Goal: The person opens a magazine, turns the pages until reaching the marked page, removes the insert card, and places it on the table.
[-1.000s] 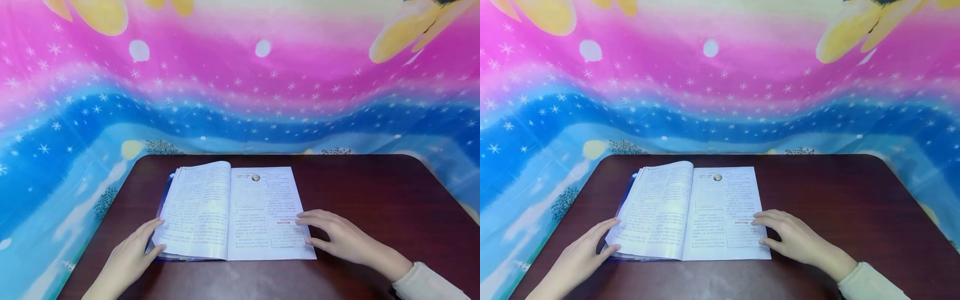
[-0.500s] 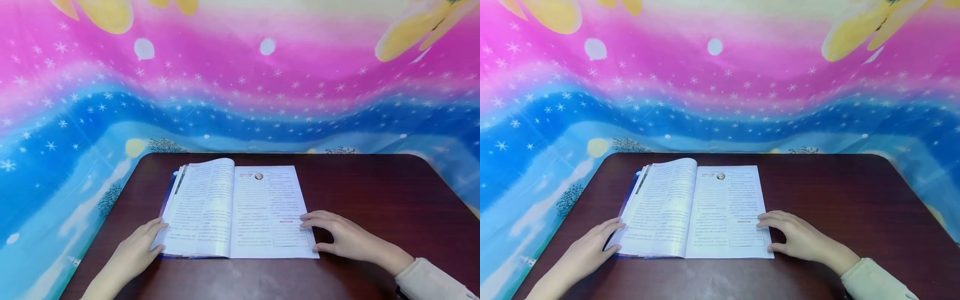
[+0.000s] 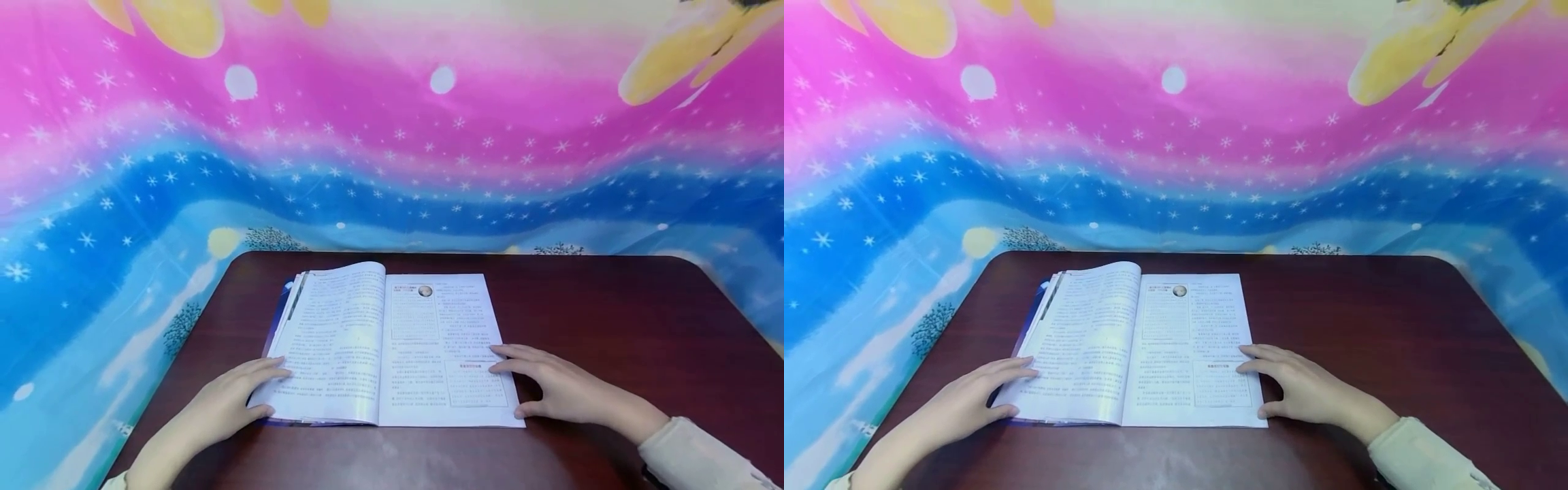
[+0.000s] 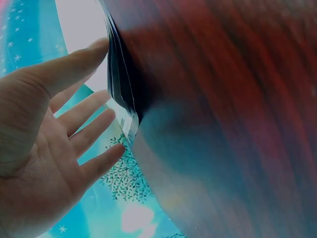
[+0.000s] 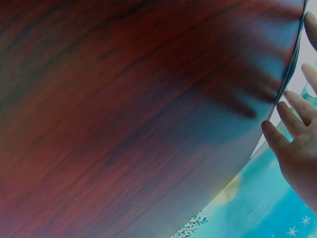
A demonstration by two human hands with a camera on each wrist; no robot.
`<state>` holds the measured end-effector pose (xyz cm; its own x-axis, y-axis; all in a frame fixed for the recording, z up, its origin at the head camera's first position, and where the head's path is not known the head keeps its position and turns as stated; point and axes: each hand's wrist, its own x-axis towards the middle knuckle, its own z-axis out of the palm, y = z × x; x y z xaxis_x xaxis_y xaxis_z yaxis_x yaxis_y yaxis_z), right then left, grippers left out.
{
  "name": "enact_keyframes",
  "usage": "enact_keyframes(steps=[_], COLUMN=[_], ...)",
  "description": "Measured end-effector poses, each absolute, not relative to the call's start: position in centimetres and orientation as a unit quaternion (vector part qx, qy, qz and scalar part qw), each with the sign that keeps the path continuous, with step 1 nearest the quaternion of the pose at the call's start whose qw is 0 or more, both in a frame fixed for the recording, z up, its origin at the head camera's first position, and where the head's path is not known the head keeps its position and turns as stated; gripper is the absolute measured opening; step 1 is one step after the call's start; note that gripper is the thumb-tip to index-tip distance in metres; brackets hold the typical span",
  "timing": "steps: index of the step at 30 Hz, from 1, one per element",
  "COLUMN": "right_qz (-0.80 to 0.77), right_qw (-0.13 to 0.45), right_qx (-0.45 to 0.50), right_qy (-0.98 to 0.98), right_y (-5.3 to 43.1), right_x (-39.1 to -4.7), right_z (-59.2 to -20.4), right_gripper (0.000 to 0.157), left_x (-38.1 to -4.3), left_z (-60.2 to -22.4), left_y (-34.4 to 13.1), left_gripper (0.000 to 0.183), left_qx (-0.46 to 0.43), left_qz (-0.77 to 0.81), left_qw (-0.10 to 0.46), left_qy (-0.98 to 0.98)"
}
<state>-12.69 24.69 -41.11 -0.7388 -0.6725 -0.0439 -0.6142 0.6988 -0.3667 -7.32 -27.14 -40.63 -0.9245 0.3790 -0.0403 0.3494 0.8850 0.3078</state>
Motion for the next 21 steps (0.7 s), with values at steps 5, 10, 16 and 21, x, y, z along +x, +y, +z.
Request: enact_keyframes(steps=[5,10,16,21], right_qz=[-0.168,-0.164,-0.166,-0.169], right_qw=[0.076,0.066,0.074,0.06], right_qx=[-0.354,-0.355,-0.342,-0.347], right_qy=[0.917,0.918,0.922,0.92], right_y=[24.8,24.57,24.16,23.89], right_x=[-12.66,-12.86,-13.11,-13.24], right_z=[-41.13,-41.18,-40.94,-40.52], right_gripper=[0.058,0.055,0.048,0.042], left_x=[-7.37,-7.45,-7.45,-7.46], left_z=[-40.78,-40.88,-40.94,-40.9], left_y=[-27.17,-27.29,-27.38,-27.34], left_gripper=[0.051,0.054,0.056,0.056], left_qx=[0.173,0.153,0.149,0.144], left_qz=[0.157,0.16,0.16,0.161], left_qw=[0.066,0.077,0.079,0.084], left_qy=[0.97,0.972,0.973,0.973])
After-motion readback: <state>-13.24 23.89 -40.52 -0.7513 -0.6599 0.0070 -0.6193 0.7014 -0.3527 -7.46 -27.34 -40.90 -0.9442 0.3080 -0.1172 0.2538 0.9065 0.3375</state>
